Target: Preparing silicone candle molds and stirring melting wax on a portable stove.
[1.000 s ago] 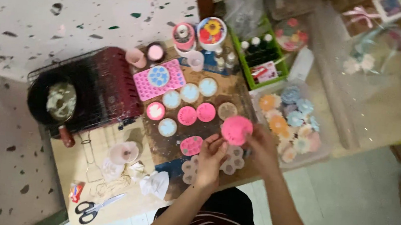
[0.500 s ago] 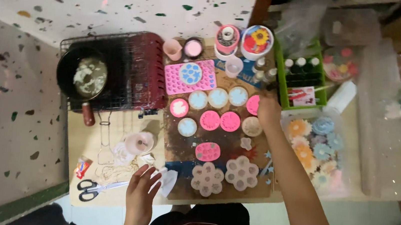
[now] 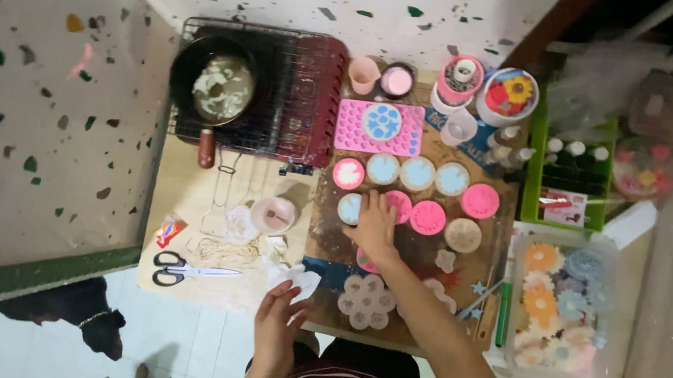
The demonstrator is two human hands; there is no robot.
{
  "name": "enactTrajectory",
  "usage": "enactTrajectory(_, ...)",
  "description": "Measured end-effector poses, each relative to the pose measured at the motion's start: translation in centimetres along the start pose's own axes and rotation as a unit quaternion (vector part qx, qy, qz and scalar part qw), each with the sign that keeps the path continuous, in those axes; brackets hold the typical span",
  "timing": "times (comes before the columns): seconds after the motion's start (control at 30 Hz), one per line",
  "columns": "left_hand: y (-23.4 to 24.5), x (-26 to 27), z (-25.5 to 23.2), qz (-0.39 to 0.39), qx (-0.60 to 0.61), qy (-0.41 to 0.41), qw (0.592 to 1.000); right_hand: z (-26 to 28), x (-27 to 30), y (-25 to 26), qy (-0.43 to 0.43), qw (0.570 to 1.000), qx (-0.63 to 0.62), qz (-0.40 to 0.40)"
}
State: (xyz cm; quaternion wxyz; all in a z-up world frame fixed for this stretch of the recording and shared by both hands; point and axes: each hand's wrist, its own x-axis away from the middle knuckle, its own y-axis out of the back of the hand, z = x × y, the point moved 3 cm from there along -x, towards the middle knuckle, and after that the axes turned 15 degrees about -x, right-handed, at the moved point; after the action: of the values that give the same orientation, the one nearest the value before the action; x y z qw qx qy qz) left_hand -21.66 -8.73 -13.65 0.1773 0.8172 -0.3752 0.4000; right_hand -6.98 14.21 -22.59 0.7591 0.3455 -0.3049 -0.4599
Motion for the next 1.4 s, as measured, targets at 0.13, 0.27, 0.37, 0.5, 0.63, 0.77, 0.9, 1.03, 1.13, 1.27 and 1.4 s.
enactTrajectory(0.13, -1.4, -1.0, 1.5, 0.025, -0.036, 0.003, 0.999, 0.3, 1.0, 0.4, -0.009, 0.998, -0.013, -0.056)
enactTrajectory(0.27, -5.0, -0.5, -2.1, 0.124, -0.068, -0.044, 0.989, 4.4, 4.6, 5.8, -0.066, 0.964, -0.228, -0.122)
enactTrajectory(0.37, -7.7, 1.1, -6.4, 0.177, -0.068, -0.070, 0.979, 7.6, 8.5, 9.1, -0.035, 0.926, -0.350, -0.139)
enactTrajectory(0.5, -8.9, 1.1, -8.3, 0.248, -0.063, -0.154, 0.955, 13.3, 12.4, 14.3, 0.075, 0.926, -0.337, -0.150)
enactTrajectory(0.63, -7.6, 3.4, -11.8, 0.257, -0.080, -0.187, 0.945, 11.7, 12.9, 15.1, 0.042, 0.873, -0.478, -0.086)
enactTrajectory(0.77, -6.4, 7.9, -16.1, 0.278, -0.194, -0.293, 0.894, 10.2, 13.3, 16.3, -0.061, 0.829, -0.556, -0.018)
enactTrajectory(0.9, -5.7, 11.2, -18.7, 0.343, -0.204, -0.292, 0.869, 13.6, 14.6, 19.6, -0.041, 0.805, -0.591, 0.030)
enactTrajectory(1.03, -5.5, 12.1, -19.5, 0.403, -0.173, -0.257, 0.861, 14.6, 15.7, 20.4, 0.002, 0.792, -0.611, 0.016)
enactTrajectory(1.13, -5.6, 12.8, -20.2, 0.461, -0.132, -0.234, 0.846, 14.9, 16.6, 20.2, 0.028, 0.796, -0.605, -0.003)
enactTrajectory(1.27, -5.5, 13.6, -20.6, 0.492, -0.123, -0.213, 0.835, 15.4, 17.2, 19.5, -0.002, 0.719, -0.695, -0.014)
enactTrajectory(1.4, -5.8, 13.6, -20.5, 0.524, -0.107, -0.207, 0.819, 14.9, 17.2, 18.8, -0.029, 0.699, -0.712, -0.055)
